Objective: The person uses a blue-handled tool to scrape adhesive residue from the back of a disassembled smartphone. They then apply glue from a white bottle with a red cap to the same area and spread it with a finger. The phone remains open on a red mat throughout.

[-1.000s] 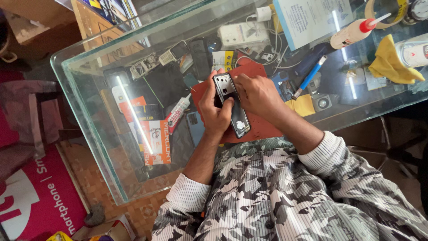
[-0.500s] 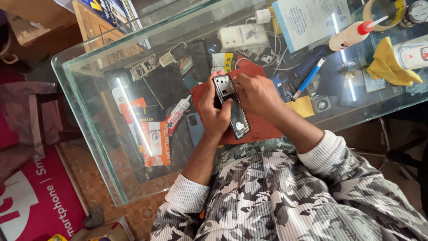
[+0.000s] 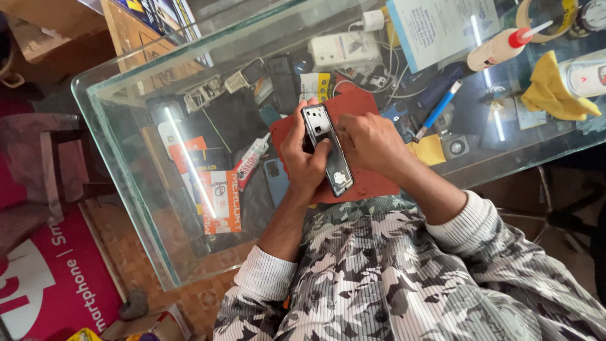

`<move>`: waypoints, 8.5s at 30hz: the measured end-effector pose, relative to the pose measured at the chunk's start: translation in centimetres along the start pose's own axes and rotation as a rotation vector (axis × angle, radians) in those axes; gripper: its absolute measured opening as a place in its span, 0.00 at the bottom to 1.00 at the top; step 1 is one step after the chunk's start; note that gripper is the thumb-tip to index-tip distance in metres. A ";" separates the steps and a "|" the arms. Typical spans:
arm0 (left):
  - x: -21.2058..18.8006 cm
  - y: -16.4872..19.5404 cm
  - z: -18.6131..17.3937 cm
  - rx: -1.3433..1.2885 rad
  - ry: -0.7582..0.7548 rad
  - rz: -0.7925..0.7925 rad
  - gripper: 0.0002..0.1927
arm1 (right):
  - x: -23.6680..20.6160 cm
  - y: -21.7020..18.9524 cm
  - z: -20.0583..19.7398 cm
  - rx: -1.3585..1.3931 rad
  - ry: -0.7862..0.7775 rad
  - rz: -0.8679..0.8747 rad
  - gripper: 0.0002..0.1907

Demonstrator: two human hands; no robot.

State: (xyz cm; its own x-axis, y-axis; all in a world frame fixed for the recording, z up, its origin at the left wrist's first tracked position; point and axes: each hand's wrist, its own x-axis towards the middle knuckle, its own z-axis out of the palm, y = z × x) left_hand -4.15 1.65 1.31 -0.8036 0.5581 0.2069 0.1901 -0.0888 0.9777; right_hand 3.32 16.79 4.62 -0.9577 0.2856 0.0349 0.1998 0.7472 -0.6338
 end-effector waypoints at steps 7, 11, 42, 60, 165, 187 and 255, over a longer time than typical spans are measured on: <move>0.3 0.2 0.0 0.007 0.008 0.025 0.38 | 0.9 0.0 0.6 0.034 0.109 -0.033 0.05; 0.1 0.3 0.0 0.001 0.000 0.038 0.39 | -1.0 0.2 0.1 0.046 0.050 -0.056 0.06; 0.1 0.3 0.0 -0.020 -0.005 0.031 0.38 | 0.7 1.3 2.7 0.040 0.290 -0.220 0.08; 0.0 0.0 -0.1 0.026 0.000 0.019 0.38 | 0.6 1.0 2.5 0.014 0.239 -0.216 0.13; -0.4 -0.1 0.4 -0.002 0.067 0.079 0.39 | -12.2 -2.3 -1.0 0.065 -0.027 0.013 0.17; -0.4 0.2 0.1 0.001 0.054 0.063 0.38 | -12.1 -2.3 -0.1 0.018 -0.001 0.007 0.18; -0.3 -0.3 0.1 -0.038 0.052 0.086 0.38 | -11.6 -2.1 -0.4 0.131 0.000 0.044 0.12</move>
State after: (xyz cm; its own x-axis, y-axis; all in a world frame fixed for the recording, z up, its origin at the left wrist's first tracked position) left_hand -3.90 1.65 0.94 -0.8136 0.5035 0.2909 0.2393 -0.1662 0.9566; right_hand 14.14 12.15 5.81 -0.9487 0.3161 0.0049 0.2126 0.6494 -0.7301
